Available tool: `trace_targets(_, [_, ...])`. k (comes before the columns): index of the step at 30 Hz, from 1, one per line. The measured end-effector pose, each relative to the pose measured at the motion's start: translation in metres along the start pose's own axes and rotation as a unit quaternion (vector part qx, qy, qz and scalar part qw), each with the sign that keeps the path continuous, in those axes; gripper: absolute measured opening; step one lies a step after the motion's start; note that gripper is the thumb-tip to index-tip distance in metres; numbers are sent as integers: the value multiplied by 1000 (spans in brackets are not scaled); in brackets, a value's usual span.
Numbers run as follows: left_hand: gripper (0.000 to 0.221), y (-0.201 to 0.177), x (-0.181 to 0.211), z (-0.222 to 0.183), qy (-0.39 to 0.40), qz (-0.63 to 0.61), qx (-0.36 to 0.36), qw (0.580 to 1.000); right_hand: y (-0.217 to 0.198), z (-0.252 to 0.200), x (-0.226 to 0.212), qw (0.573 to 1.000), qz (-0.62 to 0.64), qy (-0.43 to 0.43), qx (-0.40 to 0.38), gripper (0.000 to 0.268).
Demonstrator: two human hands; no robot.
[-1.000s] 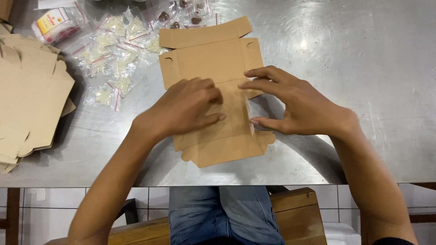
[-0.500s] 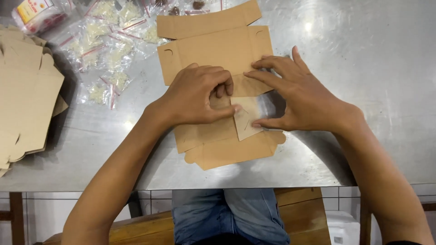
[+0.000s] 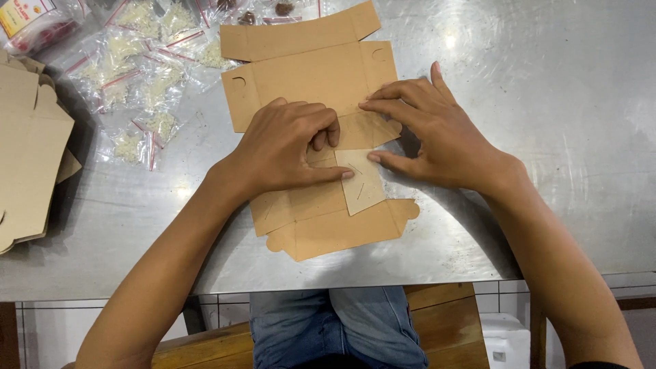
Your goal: Assembling a cardboard box by folding its pre-cut flaps and tucking them into designated slots.
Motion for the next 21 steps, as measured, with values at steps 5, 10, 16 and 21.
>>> trace_targets(5, [53,-1,1,0,6,-1,3,1000,1,1,1,1000,-14,10,18,54])
trace_targets(10, [52,-2,2,-1,7,-5,3,1000,-3,2,-4,1000,-10,-3,4,58])
trace_targets(16, [53,-1,1,0,1,6,0,1000,-2,2,-8,999,23,-1,-42,75])
trace_targets(21, [52,-1,2,0,1,3,1,1000,4,1,-8,995,45,16,-86,89])
Point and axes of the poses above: each hand's wrist, its own z-axis towards the middle knuckle, its own y-axis out of the palm, x = y × z, the point moved 10 cm from there along z, towards the middle knuckle, and after that the axes turned 14 degrees about -y, right-handed, at the moved point
